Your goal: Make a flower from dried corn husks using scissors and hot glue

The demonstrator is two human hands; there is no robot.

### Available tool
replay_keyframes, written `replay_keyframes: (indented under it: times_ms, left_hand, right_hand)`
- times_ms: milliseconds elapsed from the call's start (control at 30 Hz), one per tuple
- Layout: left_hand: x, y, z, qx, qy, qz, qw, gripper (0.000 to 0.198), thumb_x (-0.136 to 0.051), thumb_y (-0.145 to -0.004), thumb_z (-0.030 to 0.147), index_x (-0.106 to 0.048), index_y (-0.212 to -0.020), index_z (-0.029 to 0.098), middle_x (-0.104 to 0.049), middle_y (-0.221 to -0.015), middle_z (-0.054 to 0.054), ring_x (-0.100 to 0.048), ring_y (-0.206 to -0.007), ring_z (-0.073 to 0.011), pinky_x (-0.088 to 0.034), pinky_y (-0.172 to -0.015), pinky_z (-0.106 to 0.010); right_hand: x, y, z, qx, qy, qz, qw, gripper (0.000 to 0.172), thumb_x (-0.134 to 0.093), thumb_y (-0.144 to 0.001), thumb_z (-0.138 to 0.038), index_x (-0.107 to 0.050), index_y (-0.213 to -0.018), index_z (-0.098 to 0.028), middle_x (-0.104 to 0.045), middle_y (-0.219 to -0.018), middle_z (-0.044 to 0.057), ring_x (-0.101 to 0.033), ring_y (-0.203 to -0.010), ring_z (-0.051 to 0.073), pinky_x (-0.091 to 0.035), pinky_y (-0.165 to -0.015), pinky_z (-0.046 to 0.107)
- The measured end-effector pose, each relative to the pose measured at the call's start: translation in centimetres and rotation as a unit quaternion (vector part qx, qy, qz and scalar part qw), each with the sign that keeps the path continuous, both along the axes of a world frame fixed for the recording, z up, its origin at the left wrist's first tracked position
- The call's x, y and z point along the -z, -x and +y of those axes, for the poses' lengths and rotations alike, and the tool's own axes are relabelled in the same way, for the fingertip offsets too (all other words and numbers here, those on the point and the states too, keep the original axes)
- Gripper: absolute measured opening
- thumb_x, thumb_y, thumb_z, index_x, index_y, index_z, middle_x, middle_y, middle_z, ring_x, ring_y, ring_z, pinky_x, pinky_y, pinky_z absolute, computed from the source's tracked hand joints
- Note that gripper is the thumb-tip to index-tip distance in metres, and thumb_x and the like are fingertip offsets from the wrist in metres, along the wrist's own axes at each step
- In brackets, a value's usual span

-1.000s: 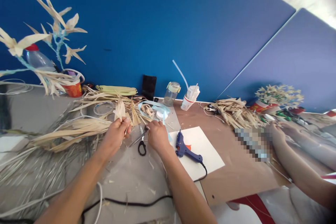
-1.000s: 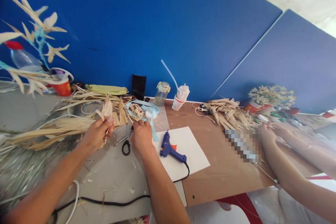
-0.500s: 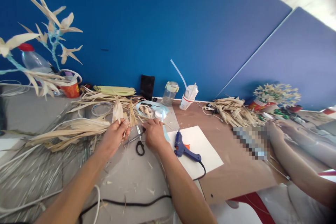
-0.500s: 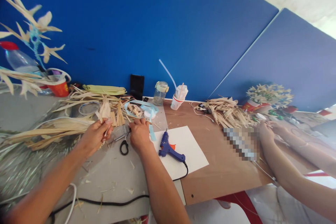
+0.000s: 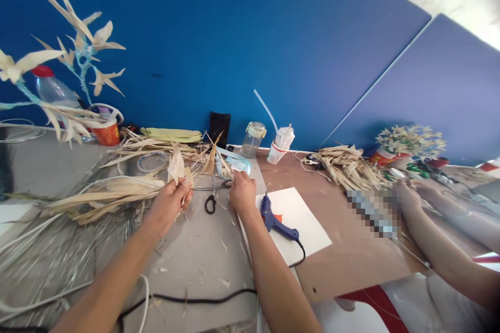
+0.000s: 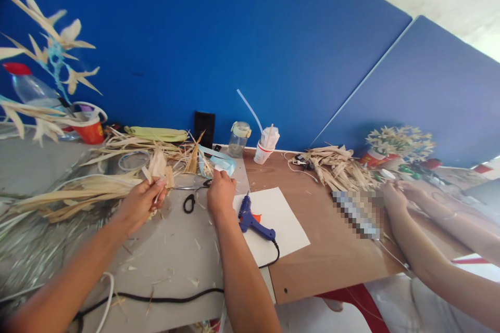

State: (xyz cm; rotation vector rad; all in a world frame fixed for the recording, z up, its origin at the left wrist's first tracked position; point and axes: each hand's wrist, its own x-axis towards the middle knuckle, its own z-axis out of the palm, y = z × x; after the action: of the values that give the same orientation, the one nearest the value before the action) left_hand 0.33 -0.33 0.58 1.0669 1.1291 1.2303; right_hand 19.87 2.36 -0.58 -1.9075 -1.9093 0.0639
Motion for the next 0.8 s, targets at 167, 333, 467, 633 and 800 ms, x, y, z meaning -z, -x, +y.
replay_keyframes:
  times_ms: [167,333,467,633,800]
  left_hand:
    - [-0.1,-0.5,-0.2,0.0,0.001,0.004,1.0,0.035,-0.065,-0.072,0.049,-0.047,-0.066,0.019,-0.047,-0.052,0.006,-0.033,-0.04,-0.0058,-0.023,-0.038,-0.019]
    - [0.0,-0.5,-0.2,0.008,0.005,-0.003,1.0,0.036,-0.067,-0.069,0.05,-0.048,-0.067,0.019,-0.047,-0.05,0.006,-0.034,-0.039,-0.0063,-0.025,-0.039,-0.019]
    - [0.4,-0.4,-0.1,0.01,-0.001,-0.003,1.0,0.034,-0.066,-0.071,0.049,-0.049,-0.068,0.019,-0.048,-0.051,0.006,-0.035,-0.041,-0.0067,-0.025,-0.039,-0.019]
    - [0.6,-0.3,-0.2,0.018,-0.003,0.006,1.0,0.035,-0.063,-0.074,0.049,-0.048,-0.067,0.019,-0.047,-0.052,0.007,-0.035,-0.042,-0.0064,-0.026,-0.04,-0.019]
    - [0.6,-0.4,-0.1,0.025,0.004,0.014,1.0,0.036,-0.062,-0.074,0.05,-0.046,-0.068,0.019,-0.047,-0.051,0.007,-0.035,-0.042,-0.0063,-0.027,-0.041,-0.018]
  right_hand:
    - [0.2,-0.3,0.1,0.022,-0.032,0.011,0.999,0.037,-0.039,-0.089,-0.012,-0.061,-0.118,-0.018,-0.067,-0.104,0.011,-0.059,-0.097,0.023,-0.03,-0.087,0.035]
    - [-0.1,-0.2,-0.2,0.071,-0.047,-0.017,0.996,0.036,-0.044,-0.088,-0.016,-0.062,-0.118,-0.021,-0.062,-0.116,0.013,-0.052,-0.105,0.027,-0.027,-0.091,0.039]
    - [-0.7,0.7,-0.8,0.009,-0.025,-0.028,0.999,0.035,-0.045,-0.088,-0.017,-0.064,-0.116,-0.022,-0.063,-0.111,0.012,-0.051,-0.102,0.026,-0.031,-0.084,0.036]
    - [0.0,1.5,-1.1,-0.08,0.039,-0.083,0.993,0.03,-0.047,-0.083,-0.013,-0.068,-0.103,-0.023,-0.066,-0.101,0.01,-0.05,-0.1,0.027,-0.031,-0.08,0.036]
    - [0.7,1.5,-0.6,-0.072,0.048,-0.107,0.99,0.03,-0.048,-0.08,-0.011,-0.067,-0.101,-0.021,-0.066,-0.101,0.01,-0.05,-0.1,0.029,-0.031,-0.079,0.037]
